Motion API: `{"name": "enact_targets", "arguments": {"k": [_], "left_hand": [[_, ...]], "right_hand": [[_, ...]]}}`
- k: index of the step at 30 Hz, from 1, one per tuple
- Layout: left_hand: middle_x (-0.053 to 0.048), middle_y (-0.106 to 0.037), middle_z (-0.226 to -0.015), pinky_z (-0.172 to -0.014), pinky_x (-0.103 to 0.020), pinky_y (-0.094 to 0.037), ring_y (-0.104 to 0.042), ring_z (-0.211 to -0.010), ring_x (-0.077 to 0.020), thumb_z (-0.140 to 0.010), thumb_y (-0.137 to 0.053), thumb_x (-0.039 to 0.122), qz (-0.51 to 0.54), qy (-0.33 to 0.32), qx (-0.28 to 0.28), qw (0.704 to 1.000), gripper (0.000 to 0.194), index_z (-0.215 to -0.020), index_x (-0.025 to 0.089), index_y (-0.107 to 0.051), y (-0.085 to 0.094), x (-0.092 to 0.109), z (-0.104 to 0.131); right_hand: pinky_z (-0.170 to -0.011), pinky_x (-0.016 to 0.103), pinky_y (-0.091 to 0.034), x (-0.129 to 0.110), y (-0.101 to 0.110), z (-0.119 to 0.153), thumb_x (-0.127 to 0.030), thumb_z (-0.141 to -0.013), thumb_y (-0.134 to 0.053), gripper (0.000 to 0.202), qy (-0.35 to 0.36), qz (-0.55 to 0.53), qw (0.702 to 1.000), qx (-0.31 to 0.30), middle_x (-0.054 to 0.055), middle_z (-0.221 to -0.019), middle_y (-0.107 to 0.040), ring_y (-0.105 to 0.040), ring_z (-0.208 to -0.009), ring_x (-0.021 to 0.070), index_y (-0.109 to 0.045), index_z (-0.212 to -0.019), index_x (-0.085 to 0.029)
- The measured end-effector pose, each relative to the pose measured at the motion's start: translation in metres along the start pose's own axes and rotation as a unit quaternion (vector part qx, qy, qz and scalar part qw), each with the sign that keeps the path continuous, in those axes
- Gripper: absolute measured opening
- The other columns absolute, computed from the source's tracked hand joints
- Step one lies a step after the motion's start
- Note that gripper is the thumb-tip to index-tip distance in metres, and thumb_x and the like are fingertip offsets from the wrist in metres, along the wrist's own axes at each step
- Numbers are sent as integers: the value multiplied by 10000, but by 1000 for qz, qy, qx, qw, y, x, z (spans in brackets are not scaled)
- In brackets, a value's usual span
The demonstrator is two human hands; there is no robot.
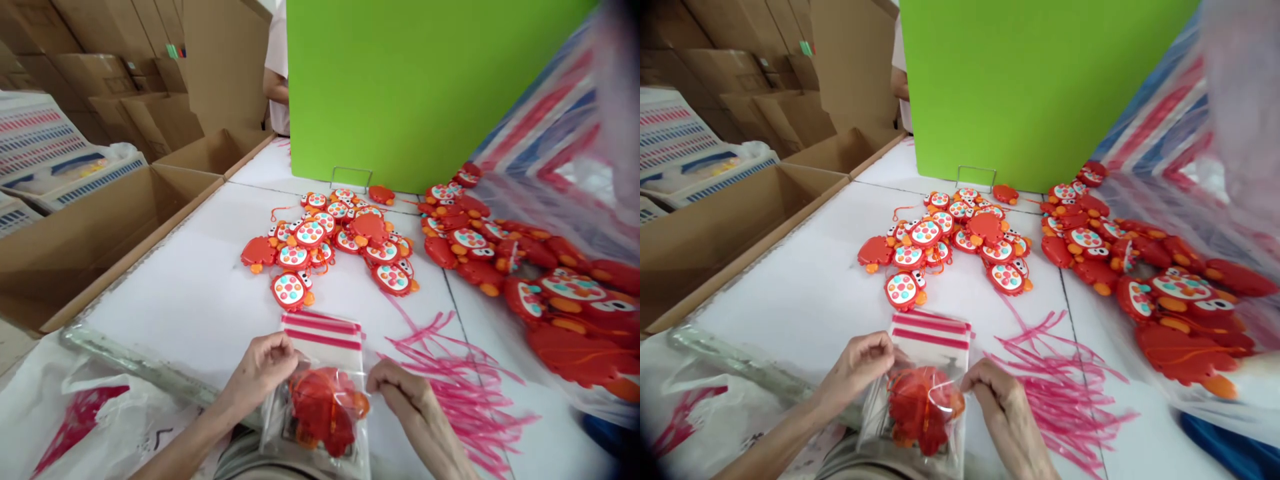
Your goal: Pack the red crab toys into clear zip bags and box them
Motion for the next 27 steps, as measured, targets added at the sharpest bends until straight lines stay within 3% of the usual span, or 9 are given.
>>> {"name": "enact_targets", "arguments": {"k": [3, 5, 7, 10, 12, 14, 19, 22, 27], "left_hand": [[28, -532, -578, -547, -197, -382, -537, -578, -126, -674, -556, 227, -31, 0, 3, 1000, 152, -622, 179, -421, 17, 6, 3], [-4, -613, -673, -621, -227, -445, -612, -708, -170, -720, -554, 251, -46, -27, 56, 997, 150, -646, 177, -446, 52, 27, 5], [-27, -663, -802, -769, -278, -485, -635, -882, -213, -738, -595, 276, -62, -116, 195, 972, 163, -683, 175, -480, 104, 68, 17], [-22, -601, -1165, -962, -333, -443, -568, -1085, -210, -790, -591, 276, -117, -270, 461, 838, 179, -943, 211, -525, 158, 127, 63], [-10, -526, -1286, -986, -296, -433, -526, -1146, -179, -852, -523, 278, -214, -307, 456, 808, 265, -1114, 253, -500, 136, 136, 65], [-7, -609, -1171, -933, -229, -469, -579, -1065, -155, -864, -506, 275, -349, -370, 302, 806, 234, -1095, 258, -545, 72, 121, 46], [-112, -588, -1198, -888, -353, -514, -557, -1096, -265, -809, -562, 265, -515, -399, 47, 758, 237, -1028, 175, -580, -58, 17, 8], [-129, -575, -1207, -881, -411, -503, -549, -1076, -297, -766, -610, 250, -544, -352, 2, 762, 270, -1017, 160, -578, -77, -13, -4], [-78, -588, -1141, -855, -371, -471, -523, -1019, -255, -751, -524, 89, -522, -351, -5, 778, 325, -1061, 186, -549, -77, -11, 0]], "right_hand": [[-613, 228, -419, -8, 4, -2, -148, -771, -366, 226, 46, 36, 998, -8, 2, -751, -597, -557, -645, 127, -540, -641, -212], [-621, 232, -450, -7, 22, -11, -181, -787, -377, 220, 66, 79, 994, 22, 30, -882, -633, -595, -671, 129, -569, -684, -213], [-652, 260, -486, -1, 52, -29, -263, -818, -389, 229, 61, 135, 986, 70, 62, -958, -653, -632, -704, 154, -612, -836, -212], [-732, 322, -512, 11, 91, -69, -344, -832, -394, 342, 13, 272, 954, 125, 105, -975, -675, -661, -812, 218, -585, -1059, -173], [-827, 370, -491, 14, 103, -99, -351, -824, -421, 410, -13, 344, 926, 153, 159, -1090, -644, -616, -998, 275, -546, -1141, -123], [-876, 436, -464, 15, 102, -125, -370, -803, -475, 521, -28, 370, 911, 177, 226, -1212, -565, -516, -1146, 342, -476, -1222, -60], [-860, 490, -466, 24, 86, -147, -274, -784, -516, 680, -43, 403, 893, 197, 271, -1366, -398, -387, -1244, 383, -271, -1363, -15], [-903, 423, -456, 33, 85, -136, -191, -777, -505, 643, -28, 415, 894, 165, 212, -1412, -370, -402, -1245, 327, -295, -1373, -71], [-858, 457, -463, 34, 94, -118, -88, -680, -528, 616, -28, 399, 903, 158, 192, -1396, -396, -449, -1198, 351, -437, -1288, -133]]}}
Point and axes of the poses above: each hand's wrist, its own z-axis away from the middle knuckle, its own y-axis out of the back of the hand, x = y × z, the point moved 9 cm from there along -z, towards the middle knuckle
